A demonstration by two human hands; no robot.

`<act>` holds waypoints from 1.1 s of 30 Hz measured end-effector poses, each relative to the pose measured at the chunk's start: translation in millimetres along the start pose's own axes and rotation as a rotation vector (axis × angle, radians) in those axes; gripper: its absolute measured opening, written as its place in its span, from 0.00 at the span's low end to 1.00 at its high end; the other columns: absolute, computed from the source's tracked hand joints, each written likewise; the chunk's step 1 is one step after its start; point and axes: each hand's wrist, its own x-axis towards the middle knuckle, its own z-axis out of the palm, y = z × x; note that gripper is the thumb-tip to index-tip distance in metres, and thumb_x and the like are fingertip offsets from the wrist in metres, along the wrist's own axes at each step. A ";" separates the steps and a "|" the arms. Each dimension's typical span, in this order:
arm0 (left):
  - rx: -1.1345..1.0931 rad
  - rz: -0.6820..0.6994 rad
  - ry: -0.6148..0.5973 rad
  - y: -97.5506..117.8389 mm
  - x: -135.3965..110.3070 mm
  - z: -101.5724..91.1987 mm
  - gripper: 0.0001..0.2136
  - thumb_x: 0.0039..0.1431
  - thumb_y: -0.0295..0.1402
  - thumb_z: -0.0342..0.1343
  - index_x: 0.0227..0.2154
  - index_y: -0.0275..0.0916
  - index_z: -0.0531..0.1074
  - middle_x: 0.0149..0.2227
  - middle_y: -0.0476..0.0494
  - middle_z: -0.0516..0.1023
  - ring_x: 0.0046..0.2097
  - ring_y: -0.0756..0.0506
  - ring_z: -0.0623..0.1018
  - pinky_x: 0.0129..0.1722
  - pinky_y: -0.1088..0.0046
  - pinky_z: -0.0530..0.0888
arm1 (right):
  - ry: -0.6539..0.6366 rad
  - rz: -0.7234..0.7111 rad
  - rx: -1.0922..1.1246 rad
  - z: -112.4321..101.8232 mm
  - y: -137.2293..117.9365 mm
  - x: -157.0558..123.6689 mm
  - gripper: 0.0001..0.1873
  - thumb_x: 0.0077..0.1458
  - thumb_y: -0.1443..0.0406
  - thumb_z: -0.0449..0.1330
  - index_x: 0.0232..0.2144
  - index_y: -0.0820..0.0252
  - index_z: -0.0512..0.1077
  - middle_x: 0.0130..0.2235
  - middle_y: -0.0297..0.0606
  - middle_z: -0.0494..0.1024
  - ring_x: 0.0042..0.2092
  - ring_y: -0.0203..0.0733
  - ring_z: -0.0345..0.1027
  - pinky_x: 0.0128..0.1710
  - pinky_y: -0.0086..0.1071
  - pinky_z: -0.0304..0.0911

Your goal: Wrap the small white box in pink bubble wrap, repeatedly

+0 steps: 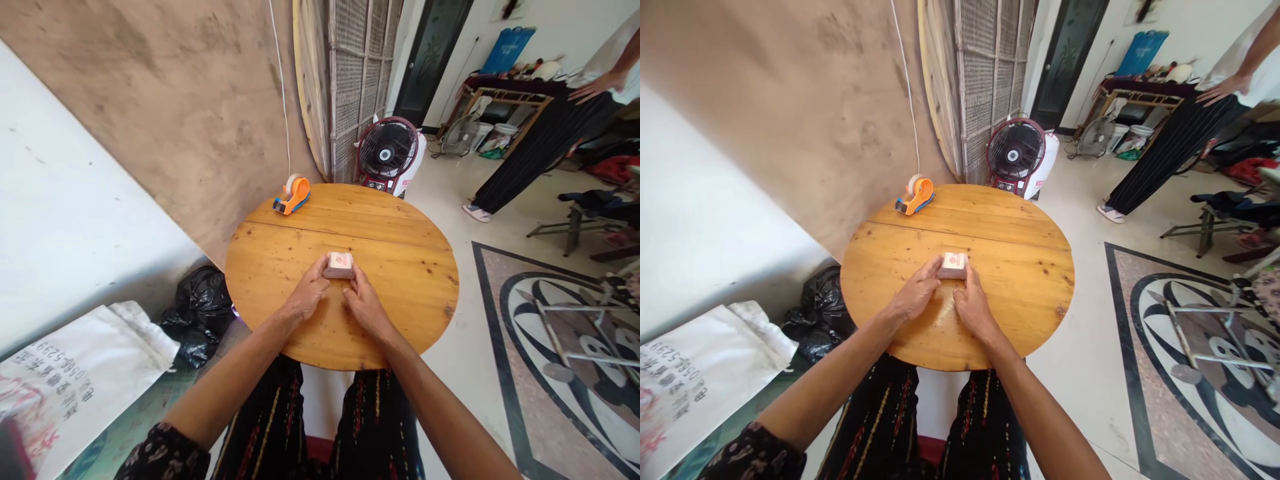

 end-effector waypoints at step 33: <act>0.269 -0.094 0.138 7.6 48.1 -37.6 0.13 0.49 0.23 0.51 0.38 0.34 0.75 0.37 0.45 0.79 0.32 0.52 0.75 0.34 0.77 0.72 | -0.026 -0.178 -0.274 -57.0 -41.3 59.1 0.08 0.54 0.61 0.60 0.37 0.55 0.76 0.42 0.39 0.77 0.43 0.42 0.72 0.43 0.38 0.66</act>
